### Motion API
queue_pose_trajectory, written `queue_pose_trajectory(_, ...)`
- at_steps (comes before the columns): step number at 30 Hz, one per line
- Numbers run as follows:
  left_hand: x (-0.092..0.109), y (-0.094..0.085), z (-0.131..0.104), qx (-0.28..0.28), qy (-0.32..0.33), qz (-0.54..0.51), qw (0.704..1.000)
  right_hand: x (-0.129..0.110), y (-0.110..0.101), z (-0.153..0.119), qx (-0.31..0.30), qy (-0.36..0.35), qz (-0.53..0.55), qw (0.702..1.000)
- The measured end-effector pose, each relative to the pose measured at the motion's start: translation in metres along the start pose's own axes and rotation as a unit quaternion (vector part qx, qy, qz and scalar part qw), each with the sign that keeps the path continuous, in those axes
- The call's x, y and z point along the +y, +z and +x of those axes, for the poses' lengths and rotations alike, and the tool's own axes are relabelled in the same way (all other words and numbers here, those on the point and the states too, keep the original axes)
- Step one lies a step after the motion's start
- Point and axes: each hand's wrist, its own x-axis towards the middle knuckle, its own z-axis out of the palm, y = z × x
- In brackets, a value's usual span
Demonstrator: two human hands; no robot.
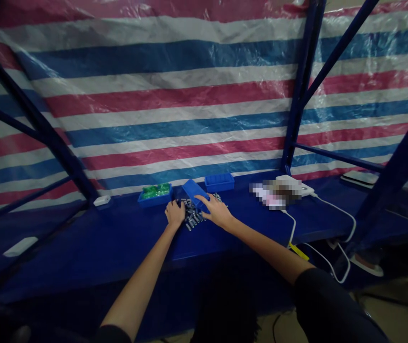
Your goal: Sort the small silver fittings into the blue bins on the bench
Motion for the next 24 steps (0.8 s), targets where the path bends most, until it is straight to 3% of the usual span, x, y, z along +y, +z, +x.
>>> queue_pose_trajectory(4, -0.001, -0.001, 0.000, -0.050, 0.070, 0.006, 0.996, 0.007, -0.013, 0.021, 0.058, 0.008, 0.100, 0.993)
queue_pose_trajectory(7, 0.002, -0.002, -0.005, -0.078, 0.134, -0.003, 0.988, 0.014, -0.023, 0.055, 0.102, -0.005, 0.183, 0.978)
queue_pose_trajectory(11, 0.004, -0.004, -0.012, -0.091, 0.202, -0.030, 0.975, 0.025, -0.016, 0.113, 0.101, 0.085, 0.259, 0.957)
queue_pose_trajectory(14, 0.001, -0.002, -0.010, -0.053, 0.195, -0.060, 0.978, 0.031, 0.006, 0.149, 0.095, 0.166, 0.277, 0.942)
queue_pose_trajectory(16, -0.002, 0.000, -0.005, -0.041, 0.160, -0.073, 0.984, 0.035, 0.021, 0.166, 0.072, 0.187, 0.242, 0.949)
queue_pose_trajectory(19, -0.005, 0.004, 0.008, -0.072, 0.125, -0.086, 0.986, 0.041, 0.037, 0.181, 0.044, 0.175, 0.165, 0.970)
queue_pose_trajectory(24, -0.003, 0.011, 0.022, -0.147, 0.147, -0.088, 0.974, 0.044, 0.048, 0.188, 0.020, 0.168, 0.113, 0.979)
